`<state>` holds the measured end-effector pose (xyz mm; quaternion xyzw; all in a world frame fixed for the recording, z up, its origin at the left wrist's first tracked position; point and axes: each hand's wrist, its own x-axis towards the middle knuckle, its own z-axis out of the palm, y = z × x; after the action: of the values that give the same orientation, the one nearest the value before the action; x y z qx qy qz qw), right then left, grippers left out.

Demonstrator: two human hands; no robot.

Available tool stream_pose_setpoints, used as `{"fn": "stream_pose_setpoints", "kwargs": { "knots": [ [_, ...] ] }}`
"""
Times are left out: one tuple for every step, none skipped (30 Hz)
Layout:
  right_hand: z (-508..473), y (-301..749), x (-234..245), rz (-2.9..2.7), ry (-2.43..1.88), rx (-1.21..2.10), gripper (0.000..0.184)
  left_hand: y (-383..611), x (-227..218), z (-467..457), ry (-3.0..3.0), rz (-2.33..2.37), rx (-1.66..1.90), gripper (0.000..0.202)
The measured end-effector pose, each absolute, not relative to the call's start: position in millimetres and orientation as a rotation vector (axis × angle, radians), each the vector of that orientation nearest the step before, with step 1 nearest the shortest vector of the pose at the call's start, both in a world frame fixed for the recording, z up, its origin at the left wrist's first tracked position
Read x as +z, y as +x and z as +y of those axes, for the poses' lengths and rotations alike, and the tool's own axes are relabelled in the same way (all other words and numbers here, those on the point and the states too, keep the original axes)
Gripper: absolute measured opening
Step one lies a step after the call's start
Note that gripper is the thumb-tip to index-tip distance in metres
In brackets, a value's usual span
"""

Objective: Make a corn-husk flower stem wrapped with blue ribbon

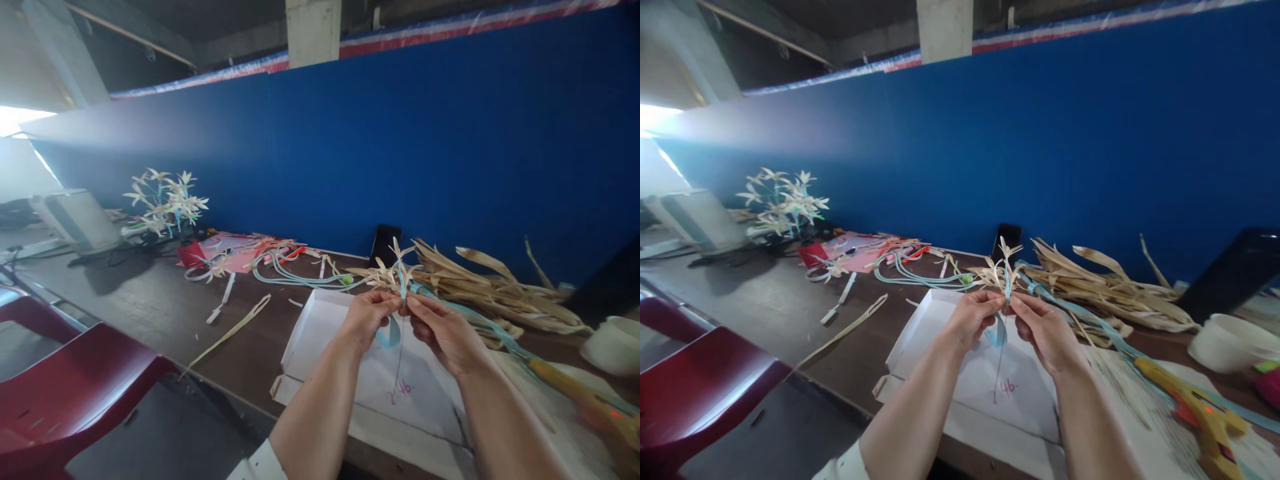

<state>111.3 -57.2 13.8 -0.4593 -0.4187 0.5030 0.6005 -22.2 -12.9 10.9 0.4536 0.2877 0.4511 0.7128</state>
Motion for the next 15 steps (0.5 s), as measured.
{"fn": "stream_pose_setpoints", "kwargs": {
  "knots": [
    [-57.2,111.7,13.0,-0.978,-1.079,1.157,0.038,-22.5,10.9,-12.3,1.003,0.643,1.002,0.031],
    [-57.1,111.9,12.2,-0.986,-1.095,1.143,0.042,-22.7,10.6,-11.5,1.004,0.654,1.003,0.03],
    [-56.8,111.9,11.6,-0.989,-1.11,1.125,0.045,-22.9,9.9,-10.5,1.01,0.667,1.005,0.03],
    [-56.5,111.7,11.2,-0.984,-1.123,1.104,0.046,-23.0,9.0,-9.4,1.023,0.679,1.006,0.03],
    [-56.1,111.2,11.0,-0.976,-1.13,1.084,0.047,-23.1,8.1,-8.4,1.039,0.688,1.006,0.03],
    [-55.8,110.6,11.0,-0.967,-1.132,1.074,0.046,-23.1,7.2,-7.5,1.056,0.692,1.006,0.031],
    [-55.5,109.9,11.1,-0.957,-1.13,1.07,0.046,-23.2,6.6,-6.8,1.07,0.692,1.007,0.031],
    [-55.2,109.2,11.4,-0.951,-1.127,1.07,0.044,-23.2,6.2,-6.3,1.081,0.696,1.008,0.032],
    [-55.0,108.6,11.6,-0.95,-1.125,1.072,0.043,-23.2,6.0,-6.0,1.089,0.703,1.011,0.032],
    [-54.9,108.2,11.8,-0.953,-1.122,1.072,0.043,-23.2,6.2,-6.0,1.095,0.712,1.015,0.032],
    [-54.8,107.8,12.0,-0.959,-1.121,1.071,0.042,-23.1,6.5,-6.2,1.101,0.724,1.021,0.033],
    [-54.8,107.5,12.1,-0.964,-1.123,1.065,0.042,-23.0,7.0,-6.5,1.108,0.737,1.027,0.032],
    [-54.9,107.1,12.2,-0.972,-1.13,1.054,0.042,-22.9,7.6,-6.9,1.112,0.748,1.036,0.032],
    [-55.0,106.7,12.4,-0.984,-1.14,1.038,0.042,-22.7,8.3,-7.6,1.116,0.755,1.041,0.032],
    [-55.2,106.1,12.6,-0.997,-1.154,1.017,0.042,-22.4,9.2,-8.3,1.118,0.76,1.045,0.032]
  ]
}}
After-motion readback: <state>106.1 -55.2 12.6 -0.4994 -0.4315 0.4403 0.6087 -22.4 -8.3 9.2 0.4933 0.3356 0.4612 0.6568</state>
